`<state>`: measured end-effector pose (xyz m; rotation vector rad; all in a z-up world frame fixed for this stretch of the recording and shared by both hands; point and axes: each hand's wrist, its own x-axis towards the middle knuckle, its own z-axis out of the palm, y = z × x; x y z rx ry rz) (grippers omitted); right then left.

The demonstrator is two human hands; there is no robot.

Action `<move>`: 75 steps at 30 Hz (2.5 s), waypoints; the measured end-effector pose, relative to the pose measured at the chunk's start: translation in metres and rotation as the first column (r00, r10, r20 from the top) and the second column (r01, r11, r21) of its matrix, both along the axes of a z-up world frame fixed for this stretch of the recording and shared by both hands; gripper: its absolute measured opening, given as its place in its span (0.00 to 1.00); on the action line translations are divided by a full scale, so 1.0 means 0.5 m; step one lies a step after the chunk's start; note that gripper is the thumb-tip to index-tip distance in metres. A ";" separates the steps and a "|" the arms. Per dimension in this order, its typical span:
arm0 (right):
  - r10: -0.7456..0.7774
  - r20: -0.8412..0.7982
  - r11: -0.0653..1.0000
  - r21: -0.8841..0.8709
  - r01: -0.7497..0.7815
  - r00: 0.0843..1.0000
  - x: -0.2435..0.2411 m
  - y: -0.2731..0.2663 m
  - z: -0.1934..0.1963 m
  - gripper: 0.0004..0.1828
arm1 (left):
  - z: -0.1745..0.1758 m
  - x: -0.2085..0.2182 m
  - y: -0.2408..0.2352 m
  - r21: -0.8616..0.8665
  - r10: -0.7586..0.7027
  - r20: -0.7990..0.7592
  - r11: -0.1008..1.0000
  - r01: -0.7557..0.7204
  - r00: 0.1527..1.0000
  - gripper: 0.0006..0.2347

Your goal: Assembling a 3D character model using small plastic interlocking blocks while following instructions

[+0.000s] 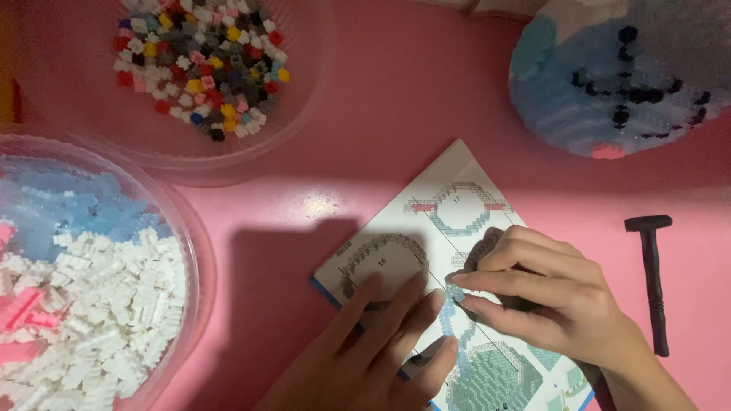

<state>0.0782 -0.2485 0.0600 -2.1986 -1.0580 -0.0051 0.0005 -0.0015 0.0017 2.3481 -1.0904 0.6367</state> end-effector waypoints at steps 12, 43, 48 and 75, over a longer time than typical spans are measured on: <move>0.027 -0.034 0.999 -0.038 -0.029 0.999 0.004 0.001 -0.002 0.11 | 0.007 -0.003 0.007 0.028 0.001 -0.035 1.000 0.000 0.999 0.12; 0.012 -0.018 0.996 -0.084 -0.014 1.000 0.001 -0.003 -0.006 0.11 | -0.003 -0.003 0.005 -0.025 -0.002 -0.043 1.000 0.001 0.999 0.12; 0.063 0.006 0.988 -0.139 -0.062 0.998 0.006 0.011 0.017 0.10 | 0.002 0.000 0.006 0.010 0.007 -0.020 1.000 -0.007 1.000 0.10; -0.081 -0.433 0.802 -0.564 -0.199 0.898 0.088 0.021 0.051 0.15 | 0.020 -0.008 0.021 -0.021 -0.076 -0.164 0.997 0.073 0.984 0.24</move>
